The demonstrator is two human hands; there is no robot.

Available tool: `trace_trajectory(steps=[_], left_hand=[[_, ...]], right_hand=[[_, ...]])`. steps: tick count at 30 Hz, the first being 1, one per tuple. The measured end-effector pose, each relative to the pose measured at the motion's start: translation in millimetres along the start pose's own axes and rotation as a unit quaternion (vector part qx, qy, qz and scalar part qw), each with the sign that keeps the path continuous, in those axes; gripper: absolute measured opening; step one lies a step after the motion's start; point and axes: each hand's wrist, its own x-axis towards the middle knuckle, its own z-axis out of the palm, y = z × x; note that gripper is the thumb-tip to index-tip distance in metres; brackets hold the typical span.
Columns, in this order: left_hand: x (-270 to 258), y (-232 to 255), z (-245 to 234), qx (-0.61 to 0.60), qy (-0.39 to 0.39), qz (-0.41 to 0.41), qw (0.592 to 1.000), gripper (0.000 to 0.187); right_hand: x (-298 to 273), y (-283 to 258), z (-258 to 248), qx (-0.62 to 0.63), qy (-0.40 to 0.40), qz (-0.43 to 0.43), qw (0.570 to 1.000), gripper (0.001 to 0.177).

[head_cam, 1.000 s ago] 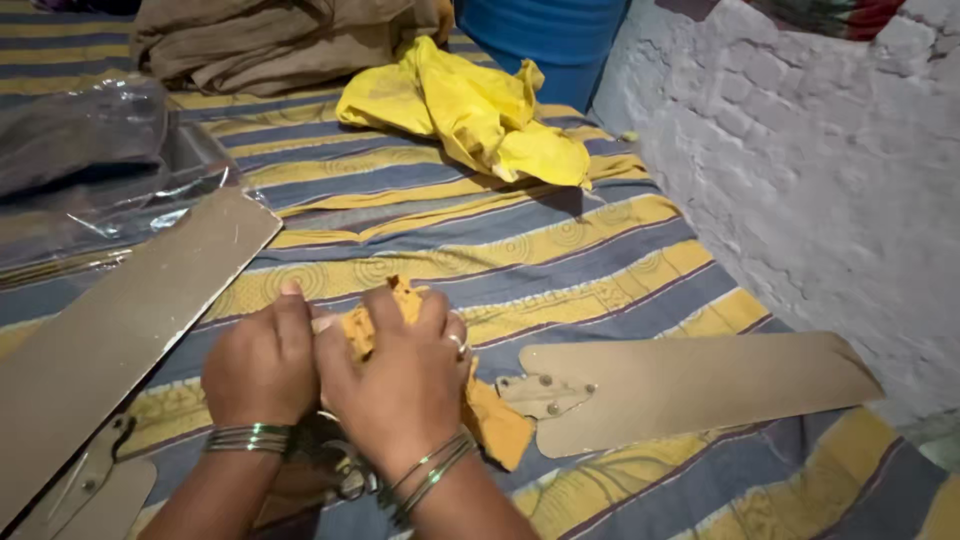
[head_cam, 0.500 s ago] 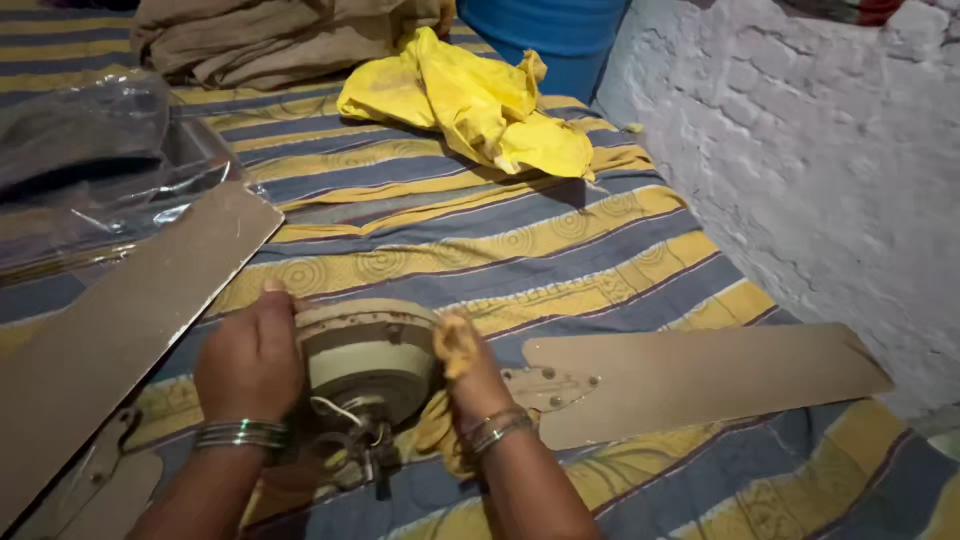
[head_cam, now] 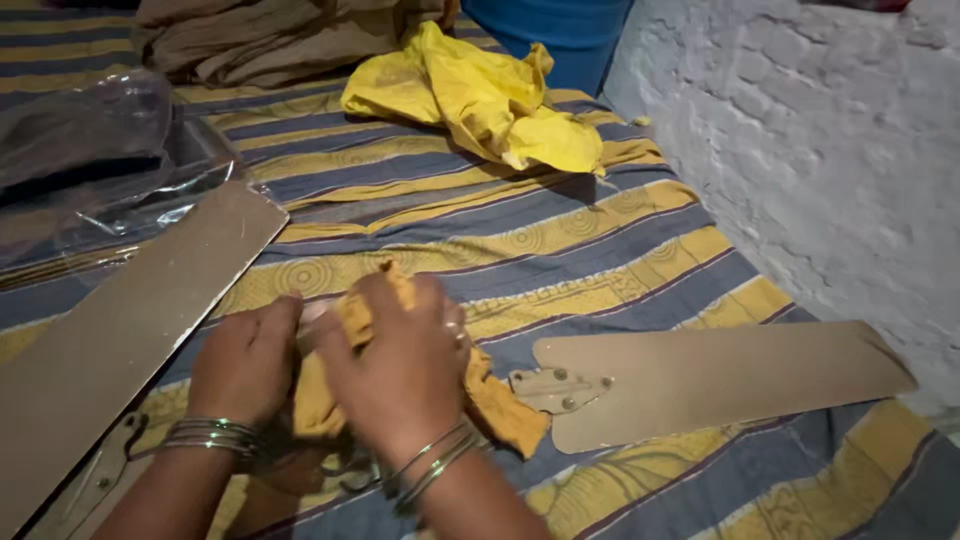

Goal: The person uses a screwdriver to tighten screws on a ceiling fan motor housing, then wipes the housing with a yellow cloth. The person handles the motor housing and fan blades on a bed.

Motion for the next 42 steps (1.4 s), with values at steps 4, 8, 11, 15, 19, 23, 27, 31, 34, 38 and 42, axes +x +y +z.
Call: trace_trajectory(steps=[4, 8, 11, 15, 19, 23, 27, 31, 34, 38, 42], left_hand=[[-3, 4, 6, -0.055, -0.004, -0.116, 0.992, 0.062], [3, -6, 11, -0.041, -0.006, -0.089, 0.995, 0.053], [6, -22, 11, 0.094, 0.024, 0.106, 0.99, 0.035], [-2, -25, 9, 0.052, 0.053, 0.115, 0.991, 0.028], [-14, -4, 8, -0.02, 0.03, -0.084, 0.996, 0.039], [-23, 3, 17, -0.142, 0.07, -0.148, 0.976, 0.039], [-33, 0, 35, -0.206, 0.165, 0.077, 0.961, 0.04], [-40, 7, 54, -0.533, 0.082, -0.215, 0.814, 0.05], [-26, 12, 39, -0.494, -0.001, -0.145, 0.857, 0.052], [2, 29, 7, -0.263, -0.091, -0.099, 0.955, 0.072], [4, 47, -3, -0.122, -0.087, -0.105, 0.983, 0.09]], right_hand=[[25, 60, 6, 0.141, -0.055, 0.129, 0.98, 0.049], [12, 115, 36, 0.517, -0.076, 0.283, 0.804, 0.045], [-13, 141, 65, 0.605, -0.043, 0.365, 0.706, 0.034], [-29, 157, 99, 0.487, 0.034, 0.222, 0.844, 0.034], [-26, 155, 110, 0.596, 0.155, 0.372, 0.695, 0.045], [-26, 141, 86, 0.277, 0.22, 0.187, 0.917, 0.031], [7, 116, 46, 0.395, 0.225, 0.254, 0.854, 0.044], [23, 81, 7, 0.327, 0.234, 0.171, 0.9, 0.04], [27, 46, -10, 0.171, 0.186, 0.06, 0.966, 0.032], [19, -7, -17, 0.068, 0.159, -0.107, 0.979, 0.026], [8, -25, -23, 0.057, 0.093, -0.11, 0.988, 0.021]])
